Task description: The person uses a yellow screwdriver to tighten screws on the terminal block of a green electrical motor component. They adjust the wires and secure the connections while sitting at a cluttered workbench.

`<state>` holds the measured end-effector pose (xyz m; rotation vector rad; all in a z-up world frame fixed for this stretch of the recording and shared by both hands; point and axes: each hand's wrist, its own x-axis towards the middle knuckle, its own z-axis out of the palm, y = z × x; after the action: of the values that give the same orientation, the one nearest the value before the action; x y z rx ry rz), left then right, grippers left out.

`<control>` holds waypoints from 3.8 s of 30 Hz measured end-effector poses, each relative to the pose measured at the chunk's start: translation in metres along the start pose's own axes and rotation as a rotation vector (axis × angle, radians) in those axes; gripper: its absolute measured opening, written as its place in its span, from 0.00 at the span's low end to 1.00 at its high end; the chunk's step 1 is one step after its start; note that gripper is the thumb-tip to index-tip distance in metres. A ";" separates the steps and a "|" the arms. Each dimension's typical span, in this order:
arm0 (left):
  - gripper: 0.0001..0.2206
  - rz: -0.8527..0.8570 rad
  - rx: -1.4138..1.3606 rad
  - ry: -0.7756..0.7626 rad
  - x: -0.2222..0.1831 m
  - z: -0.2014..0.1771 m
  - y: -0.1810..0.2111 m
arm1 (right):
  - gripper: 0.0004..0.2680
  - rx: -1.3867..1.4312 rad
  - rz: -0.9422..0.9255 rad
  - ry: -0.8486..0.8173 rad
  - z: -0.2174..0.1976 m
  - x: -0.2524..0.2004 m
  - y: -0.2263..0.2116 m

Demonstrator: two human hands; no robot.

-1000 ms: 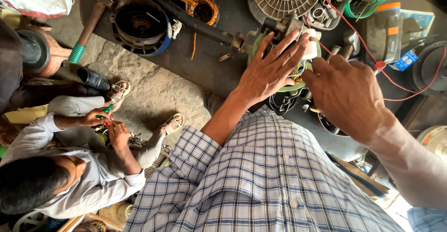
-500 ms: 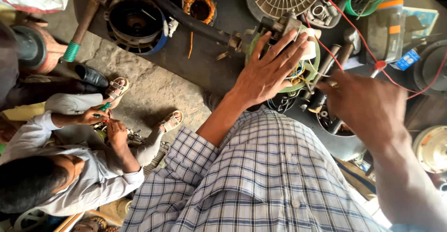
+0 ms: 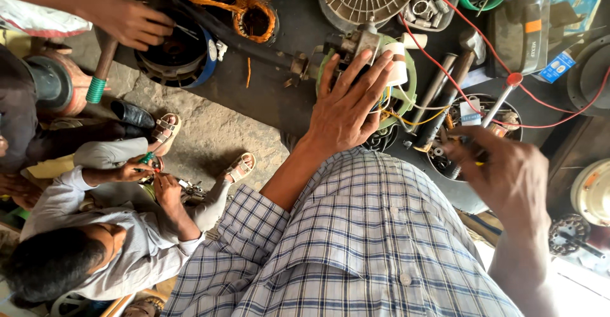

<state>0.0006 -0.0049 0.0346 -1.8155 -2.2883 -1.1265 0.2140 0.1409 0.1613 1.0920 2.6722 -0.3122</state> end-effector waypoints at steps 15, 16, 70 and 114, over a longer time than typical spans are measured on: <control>0.31 -0.001 0.004 -0.040 -0.002 -0.004 -0.002 | 0.14 0.199 -0.384 -0.094 0.005 0.020 -0.046; 0.31 0.004 0.004 -0.038 -0.001 -0.006 -0.002 | 0.14 0.212 -0.410 -0.081 0.003 0.020 -0.047; 0.42 -0.022 0.054 -0.186 0.007 -0.006 -0.002 | 0.07 -0.194 -0.732 0.146 -0.038 0.059 -0.083; 0.44 0.001 -0.016 -0.109 0.006 -0.004 -0.005 | 0.06 -0.043 -0.845 0.265 -0.036 0.067 -0.055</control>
<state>-0.0074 -0.0029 0.0375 -1.9306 -2.3417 -1.0735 0.1242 0.1567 0.1812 -0.0812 3.2218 -0.2523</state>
